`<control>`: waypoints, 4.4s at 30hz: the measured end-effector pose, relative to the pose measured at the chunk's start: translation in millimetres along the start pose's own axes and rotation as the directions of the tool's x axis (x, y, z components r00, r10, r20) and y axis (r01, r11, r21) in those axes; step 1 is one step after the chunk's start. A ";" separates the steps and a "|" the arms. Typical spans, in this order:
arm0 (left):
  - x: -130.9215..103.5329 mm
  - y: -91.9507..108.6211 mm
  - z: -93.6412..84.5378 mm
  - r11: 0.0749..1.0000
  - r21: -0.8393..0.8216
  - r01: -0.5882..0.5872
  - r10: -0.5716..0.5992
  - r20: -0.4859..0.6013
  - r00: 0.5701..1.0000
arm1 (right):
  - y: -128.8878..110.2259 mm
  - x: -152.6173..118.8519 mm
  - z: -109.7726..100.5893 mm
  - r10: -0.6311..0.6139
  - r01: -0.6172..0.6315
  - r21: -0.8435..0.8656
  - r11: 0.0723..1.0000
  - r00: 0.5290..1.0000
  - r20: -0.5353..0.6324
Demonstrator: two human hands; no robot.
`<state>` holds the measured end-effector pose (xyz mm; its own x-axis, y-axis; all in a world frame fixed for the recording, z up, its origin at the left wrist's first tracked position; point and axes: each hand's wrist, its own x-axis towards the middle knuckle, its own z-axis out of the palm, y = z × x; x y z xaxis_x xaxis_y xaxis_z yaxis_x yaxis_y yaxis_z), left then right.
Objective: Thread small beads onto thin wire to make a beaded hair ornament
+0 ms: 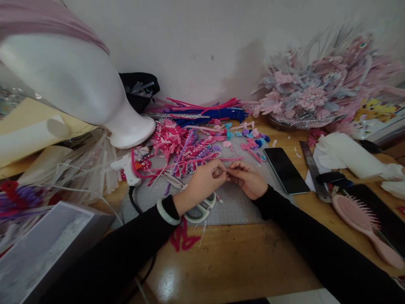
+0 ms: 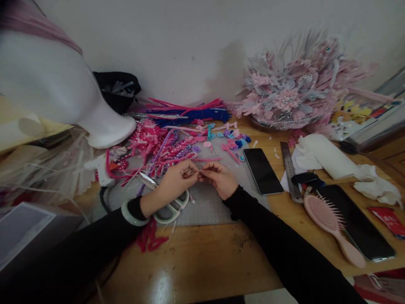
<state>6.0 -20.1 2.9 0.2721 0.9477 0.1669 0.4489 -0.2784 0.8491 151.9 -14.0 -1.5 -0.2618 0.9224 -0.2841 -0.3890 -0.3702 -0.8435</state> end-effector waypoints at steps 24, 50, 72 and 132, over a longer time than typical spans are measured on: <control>0.1 -2.7 0.8 1.000 -0.025 -0.002 0.002 -0.003 1.000 | -0.4 0.7 -0.7 -0.009 0.009 -0.016 1.000 1.000 0.016; 0.9 2.3 -0.4 0.999 0.028 0.040 -0.039 -0.015 0.999 | 1.2 -0.3 2.1 -0.056 0.054 -0.064 0.996 0.998 -0.029; 0.7 2.5 0.0 0.999 -0.020 0.027 -0.026 0.018 0.999 | 0.5 -0.3 2.1 -0.052 0.051 -0.067 0.996 0.999 -0.016; -0.1 5.7 -0.5 0.996 0.084 -0.034 0.027 0.077 0.997 | 4.4 1.1 -3.7 -0.349 0.332 -0.313 0.890 0.937 0.004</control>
<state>8.1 -21.7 8.0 0.3485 0.9250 0.1511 0.5093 -0.3223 0.7980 153.2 -14.2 -7.3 -0.1133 0.9931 0.0296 -0.1568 0.0116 -0.9876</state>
